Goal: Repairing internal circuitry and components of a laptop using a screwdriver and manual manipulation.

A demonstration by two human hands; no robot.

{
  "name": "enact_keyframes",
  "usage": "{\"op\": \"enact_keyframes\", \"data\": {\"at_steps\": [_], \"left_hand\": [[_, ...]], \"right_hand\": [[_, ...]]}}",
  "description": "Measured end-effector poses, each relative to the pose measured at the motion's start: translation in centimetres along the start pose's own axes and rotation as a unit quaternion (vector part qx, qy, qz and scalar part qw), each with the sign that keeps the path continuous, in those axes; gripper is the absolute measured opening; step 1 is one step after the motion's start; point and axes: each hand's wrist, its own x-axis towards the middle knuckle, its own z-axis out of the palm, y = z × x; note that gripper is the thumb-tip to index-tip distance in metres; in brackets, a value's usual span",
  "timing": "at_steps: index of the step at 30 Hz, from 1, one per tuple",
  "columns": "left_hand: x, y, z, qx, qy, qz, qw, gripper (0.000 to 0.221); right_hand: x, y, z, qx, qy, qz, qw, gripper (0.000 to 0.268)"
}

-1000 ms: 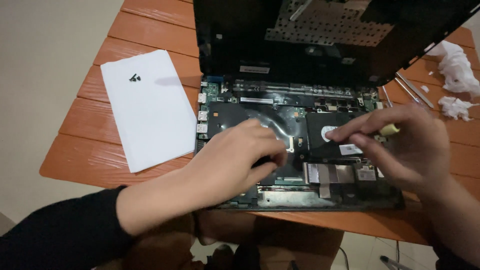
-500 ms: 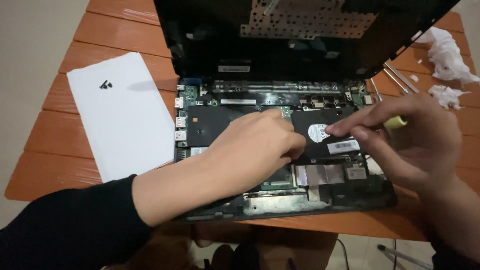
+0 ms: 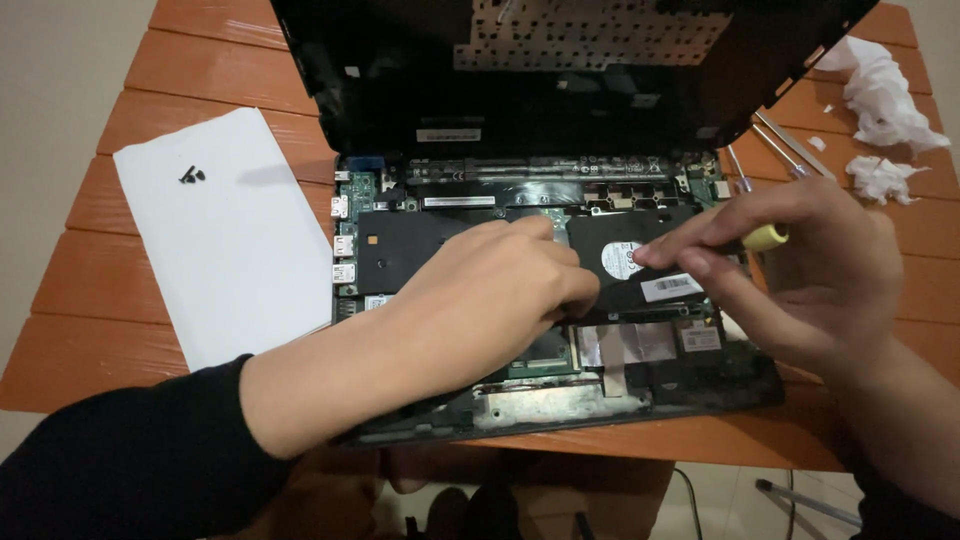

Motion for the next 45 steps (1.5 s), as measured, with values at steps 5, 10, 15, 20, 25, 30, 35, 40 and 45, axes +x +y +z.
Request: {"op": "enact_keyframes", "data": {"at_steps": [5, 10, 15, 20, 25, 30, 35, 40, 45], "left_hand": [[0.0, 0.2, -0.3, -0.005, -0.012, -0.009, 1.0, 0.02], [0.1, -0.1, -0.2, -0.007, 0.0, 0.014, 1.0, 0.011], [-0.2, 0.0, -0.3, -0.013, -0.002, 0.01, 1.0, 0.008], [-2.1, 0.3, -0.2, 0.035, 0.057, 0.047, 0.997, 0.003], [-6.5, 2.1, -0.4, 0.097, 0.125, 0.056, 0.986, 0.012], [-10.9, 2.5, 0.0, 0.048, 0.126, 0.078, 0.988, 0.051], [-13.4, 0.7, 0.9, 0.046, 0.106, 0.086, 0.99, 0.077], [-14.4, -1.2, 2.1, 0.085, 0.068, 0.103, 0.989, 0.069], [-14.7, -1.9, 2.2, 0.21, 0.056, 0.118, 0.969, 0.072]], "right_hand": [[0.0, -0.2, 0.0, 0.008, 0.008, 0.001, 1.0, 0.017], [0.1, -0.2, 0.0, -0.003, 0.0, 0.005, 1.0, 0.02], [-0.2, 0.2, 0.0, 0.026, 0.004, 0.007, 1.0, 0.019], [0.0, 0.3, -0.2, -0.02, -0.003, -0.002, 1.0, 0.018], [-0.5, 0.9, -0.1, 0.043, 0.009, 0.013, 0.999, 0.017], [-1.0, 0.8, 0.6, 0.086, 0.017, 0.047, 0.995, 0.017], [-0.7, 1.4, 0.9, 0.106, -0.006, 0.042, 0.993, 0.017], [-0.5, 2.0, 1.5, 0.095, -0.019, 0.016, 0.995, 0.013], [-3.7, 6.9, 0.1, -0.014, -0.106, -0.09, 0.99, 0.02]]}}
